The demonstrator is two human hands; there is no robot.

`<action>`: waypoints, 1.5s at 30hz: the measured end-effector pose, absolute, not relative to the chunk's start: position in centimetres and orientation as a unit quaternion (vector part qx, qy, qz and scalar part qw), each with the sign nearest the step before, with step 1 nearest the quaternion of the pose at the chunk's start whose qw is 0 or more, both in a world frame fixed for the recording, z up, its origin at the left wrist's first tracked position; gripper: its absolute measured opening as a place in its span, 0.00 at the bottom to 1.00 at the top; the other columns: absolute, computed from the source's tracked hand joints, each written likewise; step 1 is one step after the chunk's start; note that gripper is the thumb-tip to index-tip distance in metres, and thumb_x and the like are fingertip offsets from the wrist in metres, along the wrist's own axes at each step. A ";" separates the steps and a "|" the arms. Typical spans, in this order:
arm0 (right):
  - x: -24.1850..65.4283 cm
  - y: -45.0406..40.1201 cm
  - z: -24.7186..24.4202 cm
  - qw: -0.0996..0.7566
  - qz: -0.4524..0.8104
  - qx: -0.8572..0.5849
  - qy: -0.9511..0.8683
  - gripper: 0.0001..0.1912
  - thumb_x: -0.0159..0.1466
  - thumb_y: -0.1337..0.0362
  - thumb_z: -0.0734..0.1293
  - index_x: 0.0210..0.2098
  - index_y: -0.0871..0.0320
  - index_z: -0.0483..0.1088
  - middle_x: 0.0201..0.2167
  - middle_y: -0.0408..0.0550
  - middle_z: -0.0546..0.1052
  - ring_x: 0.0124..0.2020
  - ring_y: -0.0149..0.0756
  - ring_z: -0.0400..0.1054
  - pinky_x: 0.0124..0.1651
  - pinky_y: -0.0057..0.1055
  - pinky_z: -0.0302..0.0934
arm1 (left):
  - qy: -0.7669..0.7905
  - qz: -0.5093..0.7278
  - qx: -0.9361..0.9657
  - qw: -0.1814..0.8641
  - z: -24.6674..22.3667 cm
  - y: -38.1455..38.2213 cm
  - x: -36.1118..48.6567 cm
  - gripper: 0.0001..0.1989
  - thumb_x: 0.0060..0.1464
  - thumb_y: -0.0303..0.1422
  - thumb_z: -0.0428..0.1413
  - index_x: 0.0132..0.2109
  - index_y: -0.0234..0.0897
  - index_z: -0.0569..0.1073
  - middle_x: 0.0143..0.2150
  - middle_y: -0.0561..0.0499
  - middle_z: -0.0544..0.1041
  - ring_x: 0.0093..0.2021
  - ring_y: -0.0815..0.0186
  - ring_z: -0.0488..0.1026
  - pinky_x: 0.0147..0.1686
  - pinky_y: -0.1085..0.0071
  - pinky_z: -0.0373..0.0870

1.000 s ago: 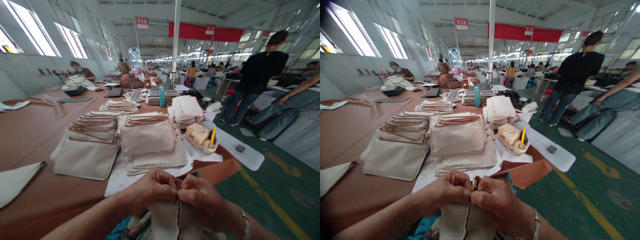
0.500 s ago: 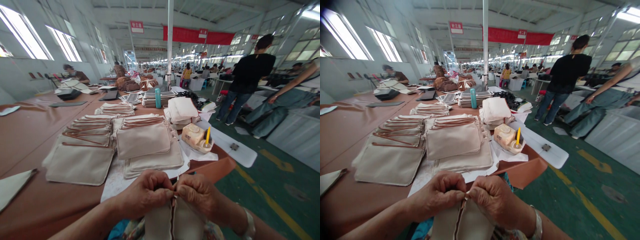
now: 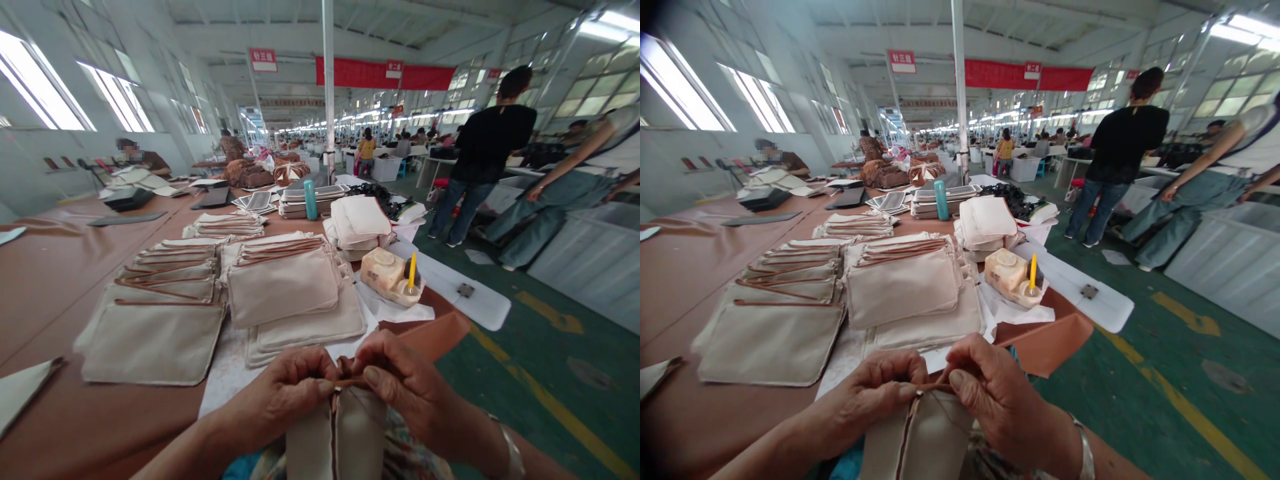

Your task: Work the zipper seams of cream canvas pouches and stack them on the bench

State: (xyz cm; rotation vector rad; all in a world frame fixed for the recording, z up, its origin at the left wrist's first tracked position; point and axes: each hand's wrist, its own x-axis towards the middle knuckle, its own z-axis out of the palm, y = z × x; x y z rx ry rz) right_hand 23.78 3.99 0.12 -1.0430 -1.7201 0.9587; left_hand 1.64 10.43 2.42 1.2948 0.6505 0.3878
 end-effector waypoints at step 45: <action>23.6 5.3 0.3 0.400 0.480 -0.325 -0.710 0.17 0.74 0.58 0.54 0.36 0.60 0.67 0.33 0.45 0.69 0.33 0.32 0.63 0.38 0.28 0.59 | 0.279 0.170 0.747 0.580 4.6 8.6 1.6 0.06 0.57 0.25 0.53 0.32 0.34 0.71 0.33 0.51 0.72 0.34 0.68 0.66 0.34 0.75 0.64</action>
